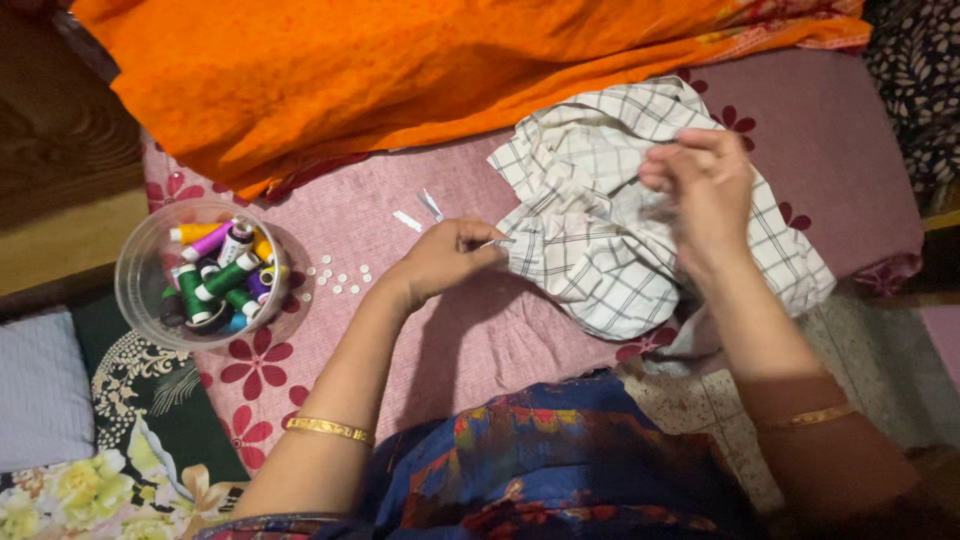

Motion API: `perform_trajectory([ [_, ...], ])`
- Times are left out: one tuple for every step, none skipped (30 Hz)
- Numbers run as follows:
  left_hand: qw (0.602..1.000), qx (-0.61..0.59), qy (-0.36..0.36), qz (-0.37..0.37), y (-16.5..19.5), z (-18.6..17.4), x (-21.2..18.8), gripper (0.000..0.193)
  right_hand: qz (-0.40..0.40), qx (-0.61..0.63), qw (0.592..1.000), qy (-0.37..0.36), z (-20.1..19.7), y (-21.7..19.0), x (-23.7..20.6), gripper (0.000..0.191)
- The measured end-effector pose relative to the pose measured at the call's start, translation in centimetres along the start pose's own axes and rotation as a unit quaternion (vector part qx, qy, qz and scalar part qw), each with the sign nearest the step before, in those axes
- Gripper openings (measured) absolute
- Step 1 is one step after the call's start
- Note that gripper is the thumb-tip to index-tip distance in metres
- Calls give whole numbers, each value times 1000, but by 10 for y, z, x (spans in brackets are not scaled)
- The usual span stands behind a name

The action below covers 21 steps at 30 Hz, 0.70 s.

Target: The person sits at a bed with a plaid shirt, a bowl of thread spools, buttons and scissors. They pick a pink thread spool, thread a needle, cut the thread with scissors, and sew a white button onto the shirt, working the needle through the fabric repeatedly.

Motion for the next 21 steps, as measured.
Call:
perform_trajectory([
  [996, 20, 21, 79, 11, -1, 0, 19, -32, -35, 998, -47, 12, 0, -4, 15],
  [986, 41, 40, 157, 22, -1, 0, 16, -65, -69, 991, -92, 22, 0, -6, 18],
  [998, 3, 44, 54, 22, -3, 1, 16, -47, -62, 991, -111, 28, 0, -7, 19],
  [997, -36, 46, -50, 21, -4, -1, 16, -27, -55, 990, -129, 34, 0, -7, 20],
  [984, -75, 47, -152, 20, -5, -3, 17, -8, -48, 988, -147, 40, 0, -8, 21],
  [986, -82, 56, -136, 26, -6, -3, 18, 0, -55, 985, -165, 45, -2, -9, 23],
  [987, -90, 65, -120, 30, -6, -3, 19, 9, -63, 981, -182, 49, -4, -11, 24],
  [987, -97, 73, -104, 33, -6, -2, 20, 18, -71, 977, -199, 53, -7, -12, 26],
  [987, -128, 72, -71, 36, -6, -2, 20, 55, -74, 973, -210, 55, -9, -15, 26],
  [984, -159, 70, -38, 39, -6, 0, 19, 91, -76, 968, -220, 55, -11, -19, 26],
  [980, -189, 67, -6, 40, -5, 1, 19, 128, -78, 962, -230, 55, -12, -23, 27],
  [980, -183, 73, -6, 40, -5, 1, 20, 133, -80, 955, -252, 57, -13, -28, 27],
  [981, -176, 78, -7, 38, -5, 2, 21, 137, -82, 948, -274, 60, -12, -32, 27],
  [982, -169, 83, -8, 37, -4, 2, 22, 142, -84, 941, -296, 62, -11, -35, 26],
  [981, -179, 81, -10, 36, -3, 3, 22, 126, -99, 942, -294, 63, -9, -35, 26],
  [979, -189, 79, -13, 35, -1, 3, 22, 110, -114, 943, -292, 66, -5, -35, 26],
  [977, -198, 78, -15, 34, -1, 3, 22, 94, -130, 944, -290, 65, -3, -33, 28],
  [980, -173, 86, -44, 31, -2, 2, 23, 76, -137, 956, -248, 61, -4, -27, 27],
  [982, -149, 93, -73, 29, -2, -1, 24, 58, -145, 966, -206, 57, -7, -18, 27],
  [982, -124, 100, -103, 26, -2, -2, 25, 39, -152, 974, -163, 52, -11, -10, 27],
  [982, -143, 97, -81, 27, -1, -3, 26, 8, -164, 976, -140, 48, -19, -2, 27],
])
Point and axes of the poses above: each hand's wrist, its own x-axis towards the middle knuckle, its own z-axis out of the palm, y = z × x, the point moved 3 cm from there along x, towards the middle knuckle, and after that the axes turned 2 degrees about y, right-handed, at the moved point
